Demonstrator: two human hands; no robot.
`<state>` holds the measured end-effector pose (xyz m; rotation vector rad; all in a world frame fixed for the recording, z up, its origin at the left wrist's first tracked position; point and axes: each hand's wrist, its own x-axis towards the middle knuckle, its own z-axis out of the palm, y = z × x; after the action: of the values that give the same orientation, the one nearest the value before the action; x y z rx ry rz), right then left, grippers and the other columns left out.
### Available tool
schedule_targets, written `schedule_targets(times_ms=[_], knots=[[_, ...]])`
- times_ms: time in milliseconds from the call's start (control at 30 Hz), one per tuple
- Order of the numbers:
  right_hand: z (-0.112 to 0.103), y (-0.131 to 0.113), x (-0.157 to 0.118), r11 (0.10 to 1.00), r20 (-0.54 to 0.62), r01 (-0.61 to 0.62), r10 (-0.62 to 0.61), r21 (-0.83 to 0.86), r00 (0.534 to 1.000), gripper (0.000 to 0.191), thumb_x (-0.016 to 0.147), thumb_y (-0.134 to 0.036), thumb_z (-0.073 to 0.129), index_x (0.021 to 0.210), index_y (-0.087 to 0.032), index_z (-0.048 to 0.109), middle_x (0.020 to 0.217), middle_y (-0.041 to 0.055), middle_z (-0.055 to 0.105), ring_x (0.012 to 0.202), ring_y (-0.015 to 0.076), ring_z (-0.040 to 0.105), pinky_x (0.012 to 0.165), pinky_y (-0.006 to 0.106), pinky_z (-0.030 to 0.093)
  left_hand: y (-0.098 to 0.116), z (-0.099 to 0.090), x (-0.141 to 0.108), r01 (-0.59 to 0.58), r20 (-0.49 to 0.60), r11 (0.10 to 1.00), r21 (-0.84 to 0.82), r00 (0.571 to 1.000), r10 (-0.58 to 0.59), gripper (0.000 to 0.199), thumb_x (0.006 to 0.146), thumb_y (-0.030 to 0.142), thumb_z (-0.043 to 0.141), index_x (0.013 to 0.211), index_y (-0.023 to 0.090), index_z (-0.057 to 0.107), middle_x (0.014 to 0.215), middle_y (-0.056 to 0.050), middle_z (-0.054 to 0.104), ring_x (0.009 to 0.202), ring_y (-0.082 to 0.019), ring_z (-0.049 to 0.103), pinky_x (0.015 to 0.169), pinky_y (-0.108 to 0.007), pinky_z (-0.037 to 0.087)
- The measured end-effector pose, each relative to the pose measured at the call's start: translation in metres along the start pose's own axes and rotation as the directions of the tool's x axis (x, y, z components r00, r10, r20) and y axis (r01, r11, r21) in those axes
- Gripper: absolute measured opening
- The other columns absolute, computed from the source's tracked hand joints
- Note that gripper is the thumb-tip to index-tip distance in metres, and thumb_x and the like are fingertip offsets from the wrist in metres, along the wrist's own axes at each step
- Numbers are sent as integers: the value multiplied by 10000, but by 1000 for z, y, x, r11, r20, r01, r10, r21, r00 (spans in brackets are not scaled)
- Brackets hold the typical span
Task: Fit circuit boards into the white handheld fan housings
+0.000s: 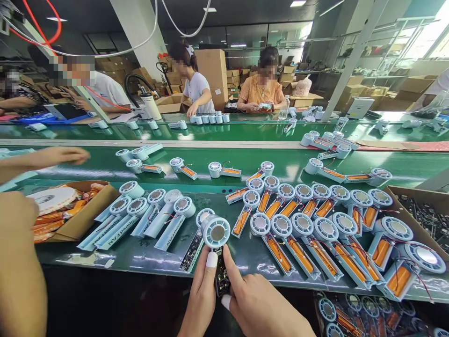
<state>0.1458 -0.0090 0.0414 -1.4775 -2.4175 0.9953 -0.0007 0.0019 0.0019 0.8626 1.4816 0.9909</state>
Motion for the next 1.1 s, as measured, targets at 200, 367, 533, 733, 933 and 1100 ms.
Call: schedule_targets(times_ms=[200,367,533,733,933,1100], knots=[[23,19,8,985,-81,61,-48,162,996,985,835,-159,601,1634,-200,25,911,58,730,721,217,655,699,293,504,4,-3,0,85,-38,996,-21,996,-86,547,958,603,462,1346,236,579,1549,-75,501,1477,-295,382,1173,-397,392],[39,24,13,699,-125,118,-40,705,991,999,855,-429,739,1624,-294,116,939,21,690,732,183,631,664,266,503,15,-2,-5,103,-2,991,-84,995,-103,614,924,671,469,1240,178,654,1191,-127,734,1193,-314,645,982,-397,539],[49,18,11,526,-159,122,26,841,987,1039,791,-517,803,1608,-292,201,897,19,624,725,167,574,647,266,484,14,0,-6,109,4,990,-86,994,-109,647,896,716,472,1159,165,687,986,-110,763,980,-281,709,868,-370,567],[60,2,10,349,-148,92,138,933,979,914,877,-585,680,1608,-333,192,993,50,602,657,126,503,562,234,463,1,-3,0,55,-4,998,13,998,-55,640,921,707,422,1204,186,664,1064,-125,747,1078,-292,679,886,-358,549],[64,-5,9,299,-135,84,153,950,979,960,858,-626,676,1614,-298,185,917,47,621,661,151,522,572,263,502,5,-2,-1,81,13,997,20,997,-81,682,927,727,372,1247,190,647,1114,-124,735,1089,-295,671,911,-366,531],[73,1,7,240,-97,51,184,969,978,1022,865,-640,667,1627,-254,106,785,0,592,628,150,567,592,279,515,19,-8,0,53,64,987,153,996,-63,544,949,624,435,1236,228,673,1136,-109,739,1068,-294,671,843,-354,522]])
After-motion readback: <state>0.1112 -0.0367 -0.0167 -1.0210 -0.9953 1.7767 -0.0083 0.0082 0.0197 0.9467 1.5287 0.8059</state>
